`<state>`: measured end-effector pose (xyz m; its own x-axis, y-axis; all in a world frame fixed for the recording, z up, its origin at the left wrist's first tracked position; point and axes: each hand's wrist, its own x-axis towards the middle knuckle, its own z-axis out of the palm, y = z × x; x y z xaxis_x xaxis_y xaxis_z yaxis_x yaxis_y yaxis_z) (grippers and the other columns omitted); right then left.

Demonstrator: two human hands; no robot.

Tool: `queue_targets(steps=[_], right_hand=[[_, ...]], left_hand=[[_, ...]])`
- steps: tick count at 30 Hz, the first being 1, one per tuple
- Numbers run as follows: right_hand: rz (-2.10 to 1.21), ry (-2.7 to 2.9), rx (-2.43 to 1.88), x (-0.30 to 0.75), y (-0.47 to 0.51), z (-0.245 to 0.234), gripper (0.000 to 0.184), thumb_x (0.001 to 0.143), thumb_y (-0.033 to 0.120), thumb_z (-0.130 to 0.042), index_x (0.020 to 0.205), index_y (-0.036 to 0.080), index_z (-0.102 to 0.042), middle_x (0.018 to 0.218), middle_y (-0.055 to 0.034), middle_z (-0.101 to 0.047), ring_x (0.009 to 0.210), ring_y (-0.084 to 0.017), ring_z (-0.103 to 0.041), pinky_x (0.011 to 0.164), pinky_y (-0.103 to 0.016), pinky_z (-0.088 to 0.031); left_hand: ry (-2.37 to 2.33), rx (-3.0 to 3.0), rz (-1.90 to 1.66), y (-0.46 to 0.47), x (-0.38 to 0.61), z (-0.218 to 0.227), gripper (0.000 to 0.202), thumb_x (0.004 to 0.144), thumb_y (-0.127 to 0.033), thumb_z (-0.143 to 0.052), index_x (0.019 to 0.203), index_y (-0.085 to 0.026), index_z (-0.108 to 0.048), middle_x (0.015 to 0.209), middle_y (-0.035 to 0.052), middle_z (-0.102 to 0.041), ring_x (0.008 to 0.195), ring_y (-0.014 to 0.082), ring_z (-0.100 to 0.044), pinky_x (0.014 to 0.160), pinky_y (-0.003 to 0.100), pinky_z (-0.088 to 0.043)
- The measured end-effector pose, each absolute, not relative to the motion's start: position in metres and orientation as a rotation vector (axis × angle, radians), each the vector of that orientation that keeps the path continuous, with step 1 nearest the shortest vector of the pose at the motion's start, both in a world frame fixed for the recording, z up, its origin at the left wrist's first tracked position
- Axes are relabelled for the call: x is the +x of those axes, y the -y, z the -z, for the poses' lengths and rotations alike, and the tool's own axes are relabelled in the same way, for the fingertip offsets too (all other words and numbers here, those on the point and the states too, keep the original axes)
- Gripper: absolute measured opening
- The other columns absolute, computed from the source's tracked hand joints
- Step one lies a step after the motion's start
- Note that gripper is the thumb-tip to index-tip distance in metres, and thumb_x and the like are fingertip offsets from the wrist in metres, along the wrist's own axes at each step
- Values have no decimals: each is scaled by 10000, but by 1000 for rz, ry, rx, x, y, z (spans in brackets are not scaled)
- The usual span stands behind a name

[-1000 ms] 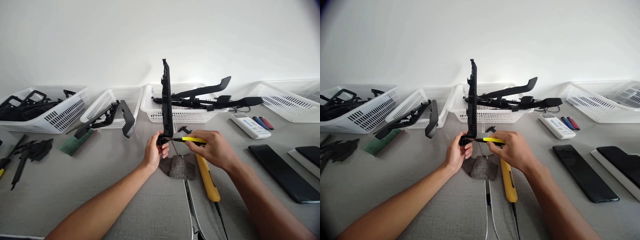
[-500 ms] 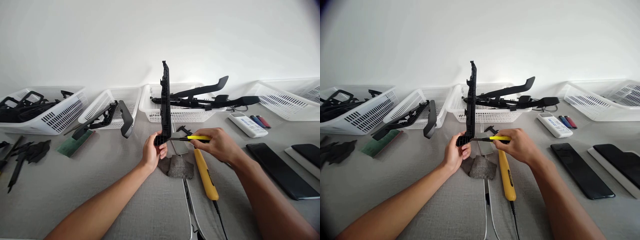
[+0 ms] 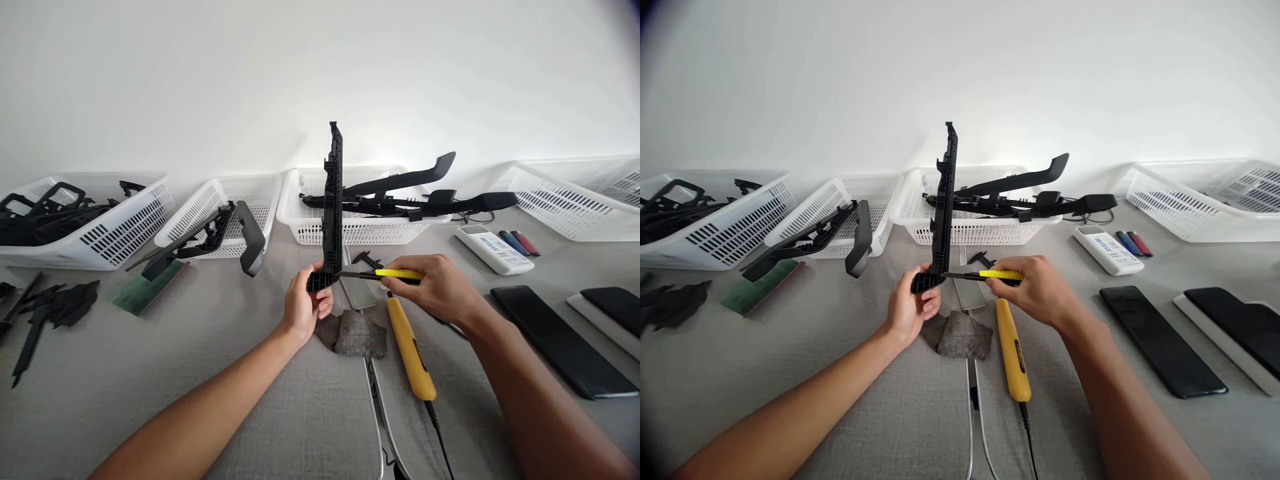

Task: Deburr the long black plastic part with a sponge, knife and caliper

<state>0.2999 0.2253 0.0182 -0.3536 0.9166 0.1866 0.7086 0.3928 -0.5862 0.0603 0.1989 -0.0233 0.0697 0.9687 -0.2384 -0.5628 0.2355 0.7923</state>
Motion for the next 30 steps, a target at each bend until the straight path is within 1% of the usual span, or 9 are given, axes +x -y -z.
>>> queue_targets(steps=[6,9,11,12,15,18,21,25,30], right_hand=[[-455,2104,-1437,300,-225,-19,307,938,428,-636,845,180,-791,741,-38,-744,610,-157,-572,571,-284,-403],[-520,2148,-1415,296,-224,-19,296,941,428,-630,858,193,-790,756,-33,-748,627,-160,-587,578,-284,-405],[-540,2190,-1414,293,-224,-17,291,940,427,-623,861,199,-786,753,-28,-744,631,-162,-591,583,-287,-400],[-532,2200,-1416,292,-224,-17,289,940,426,-621,858,200,-783,746,-26,-741,627,-161,-588,585,-288,-396],[-496,2180,-1419,293,-224,-15,294,944,418,-621,847,193,-782,740,-33,-741,622,-161,-589,575,-284,-389],[-469,2143,-1418,296,-225,-15,305,947,424,-632,846,182,-789,731,-41,-741,620,-164,-591,554,-278,-382],[-464,2128,-1409,298,-225,-16,317,948,431,-634,847,177,-795,723,-40,-735,620,-163,-589,549,-273,-381],[-465,2101,-1431,298,-225,-16,312,939,421,-637,834,177,-799,694,-24,-714,583,-143,-543,552,-267,-385],[-527,2151,-1388,298,-224,-18,305,941,424,-638,843,182,-796,735,-32,-736,614,-153,-570,556,-267,-391]], left_hand=[[-882,607,-1247,-199,60,23,382,833,-495,-657,1073,-209,-575,527,-120,-354,393,85,-325,381,188,-273],[-858,642,-1237,-198,60,24,463,835,-606,-662,1061,-214,-568,535,-122,-347,399,85,-334,386,187,-276],[-844,699,-1225,-197,60,24,507,831,-693,-655,974,-219,-548,549,-113,-363,411,82,-348,390,186,-279],[-842,735,-1218,-197,60,24,509,833,-707,-656,919,-221,-529,558,-105,-376,418,79,-355,392,186,-282],[-837,822,-1190,-196,60,23,434,865,-615,-664,826,-227,-474,576,-90,-403,434,73,-370,402,187,-290],[-823,850,-1163,-196,60,22,306,872,-498,-625,843,-228,-484,568,-89,-401,432,82,-373,399,192,-290],[-830,831,-1155,-197,60,21,248,835,-461,-584,861,-230,-495,547,-94,-380,415,90,-345,383,198,-273],[-852,802,-1135,-198,60,21,273,796,-458,-553,935,-224,-539,520,-104,-357,393,99,-308,365,206,-240],[-863,810,-1098,-197,59,18,376,799,-471,-534,1042,-193,-605,516,-109,-337,389,103,-285,367,212,-221]])
